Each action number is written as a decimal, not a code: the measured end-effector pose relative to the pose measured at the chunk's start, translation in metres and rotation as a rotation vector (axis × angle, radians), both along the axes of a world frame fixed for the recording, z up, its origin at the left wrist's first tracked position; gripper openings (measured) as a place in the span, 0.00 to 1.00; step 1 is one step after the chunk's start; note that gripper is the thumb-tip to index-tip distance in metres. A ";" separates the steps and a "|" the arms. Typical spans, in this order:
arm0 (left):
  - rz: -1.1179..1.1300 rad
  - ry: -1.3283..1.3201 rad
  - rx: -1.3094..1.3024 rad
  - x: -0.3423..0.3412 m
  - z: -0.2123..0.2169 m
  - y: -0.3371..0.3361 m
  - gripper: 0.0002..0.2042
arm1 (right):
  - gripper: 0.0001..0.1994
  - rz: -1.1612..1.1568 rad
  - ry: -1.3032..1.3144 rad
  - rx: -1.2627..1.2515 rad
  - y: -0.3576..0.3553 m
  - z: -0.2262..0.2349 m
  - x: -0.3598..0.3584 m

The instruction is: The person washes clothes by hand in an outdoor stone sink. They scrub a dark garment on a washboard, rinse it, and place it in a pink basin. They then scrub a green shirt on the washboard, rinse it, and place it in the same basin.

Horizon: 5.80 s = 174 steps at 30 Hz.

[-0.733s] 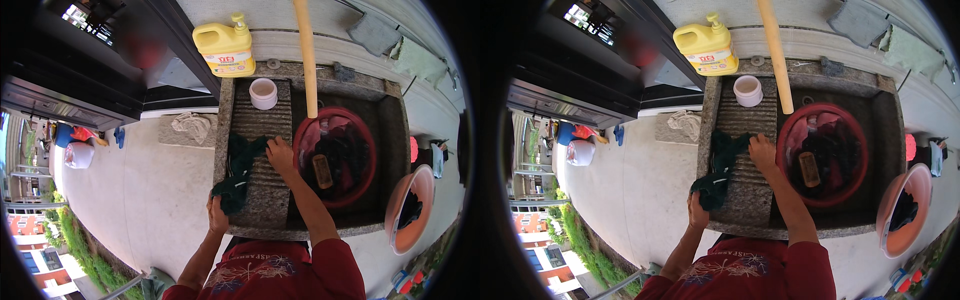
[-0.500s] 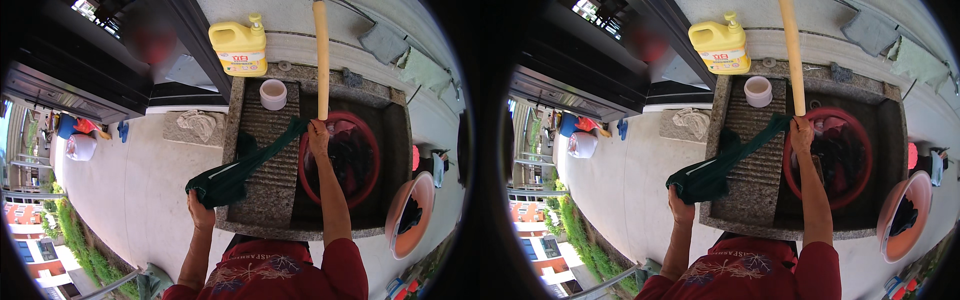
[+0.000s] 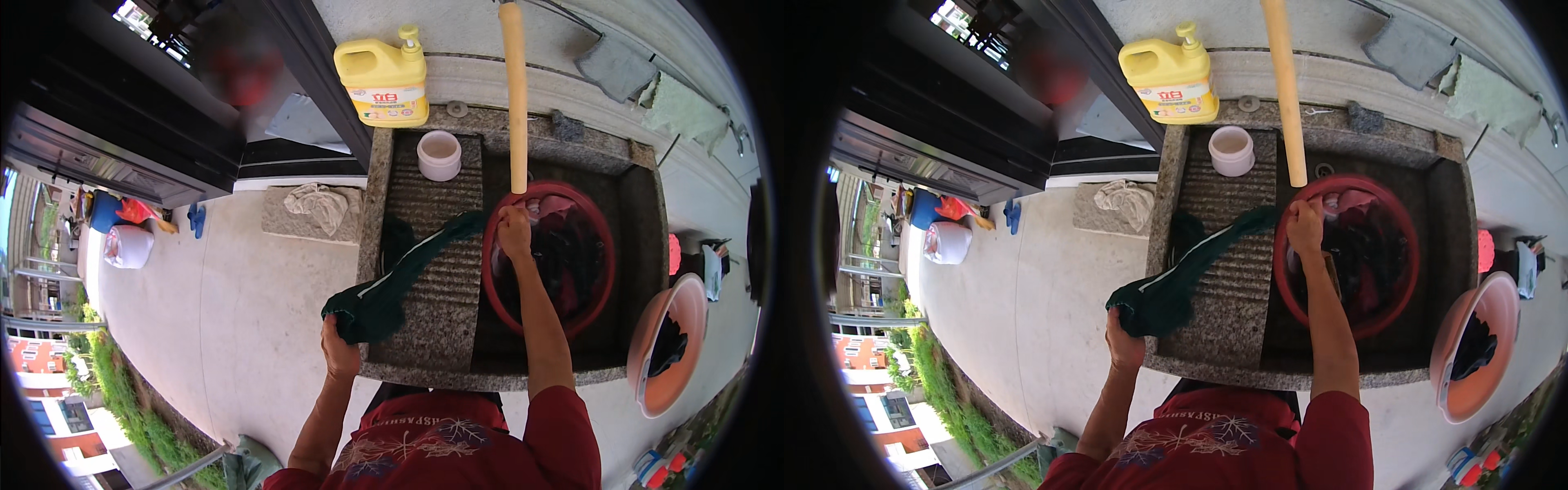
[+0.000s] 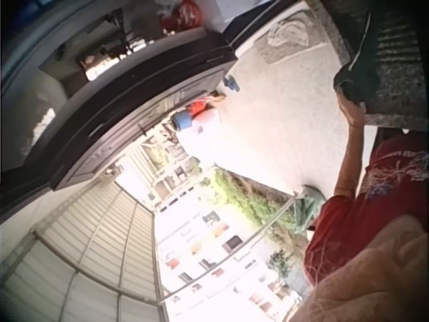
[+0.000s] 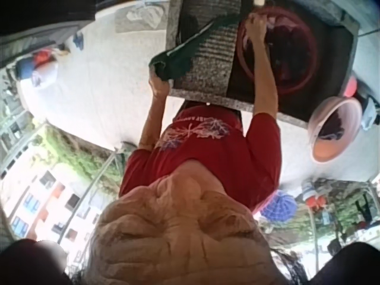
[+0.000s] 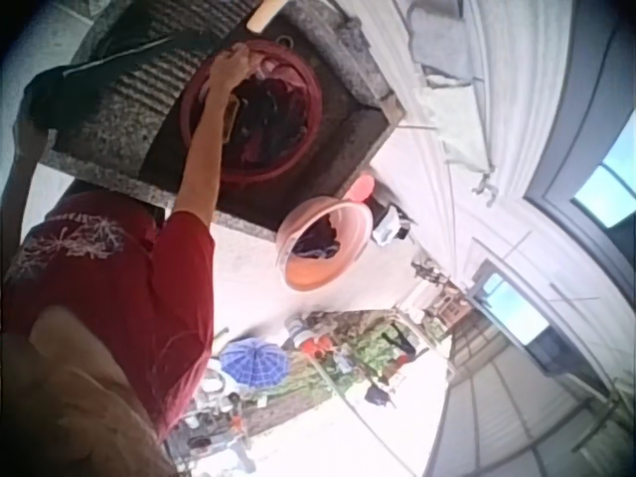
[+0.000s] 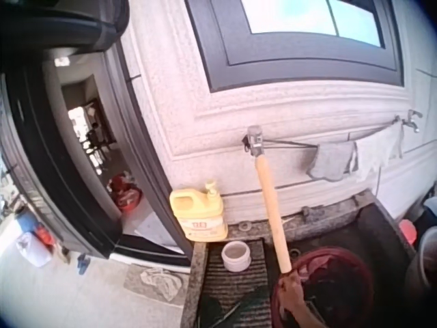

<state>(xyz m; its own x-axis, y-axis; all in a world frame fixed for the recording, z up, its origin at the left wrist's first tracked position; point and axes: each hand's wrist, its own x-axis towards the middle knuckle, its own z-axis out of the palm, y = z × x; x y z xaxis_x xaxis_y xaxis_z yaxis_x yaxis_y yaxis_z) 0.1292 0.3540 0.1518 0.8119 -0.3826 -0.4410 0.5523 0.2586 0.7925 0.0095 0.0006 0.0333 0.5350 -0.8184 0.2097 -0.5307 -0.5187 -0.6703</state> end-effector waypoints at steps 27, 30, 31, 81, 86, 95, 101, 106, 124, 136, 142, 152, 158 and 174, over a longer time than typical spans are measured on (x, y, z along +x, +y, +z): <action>0.030 -0.087 0.217 -0.027 -0.020 0.013 0.25 | 0.11 -0.039 -0.084 -0.015 0.025 -0.006 -0.006; 0.025 -0.110 0.259 -0.027 -0.013 0.009 0.25 | 0.12 0.055 -0.037 -0.165 0.044 0.022 0.032; 0.029 -0.116 0.270 -0.028 -0.009 0.006 0.26 | 0.11 0.088 0.052 -0.189 0.049 0.024 0.045; -1.287 -1.402 0.575 -0.070 -0.034 -0.026 0.18 | 0.21 0.031 0.113 -0.288 0.001 0.012 0.040; -1.368 -1.304 0.658 -0.066 -0.026 -0.027 0.17 | 0.23 0.635 -0.075 -0.188 0.117 0.051 0.031; -1.261 -1.470 0.617 -0.073 -0.028 -0.028 0.17 | 0.22 0.078 0.125 -0.352 0.022 0.012 0.084; -1.271 -1.457 0.768 -0.072 -0.023 -0.026 0.18 | 0.23 0.599 0.023 -0.241 0.115 0.052 0.033; -1.208 -1.510 0.796 -0.071 -0.023 -0.028 0.18 | 0.25 0.644 0.041 -0.297 0.118 0.045 -0.001; -1.185 -1.347 0.744 -0.074 -0.028 -0.027 0.22 | 0.25 -0.116 0.381 -0.013 0.049 -0.057 -0.110; -1.115 -1.349 0.744 -0.075 -0.038 -0.023 0.16 | 0.27 0.573 0.038 -0.332 0.076 0.032 0.005; -1.083 -1.322 0.709 -0.078 -0.029 -0.030 0.15 | 0.21 0.078 0.034 -0.290 0.023 0.014 0.054; -1.006 -1.309 0.656 -0.074 -0.032 -0.033 0.12 | 0.25 0.410 0.074 -0.416 0.068 0.026 0.050; -1.110 -1.185 0.819 -0.066 -0.004 -0.013 0.23 | 0.29 -0.273 -0.193 -0.112 0.049 0.009 -0.005; -1.231 -1.542 0.730 -0.061 -0.047 -0.079 0.12 | 0.26 0.416 -0.037 -0.041 0.102 0.044 -0.032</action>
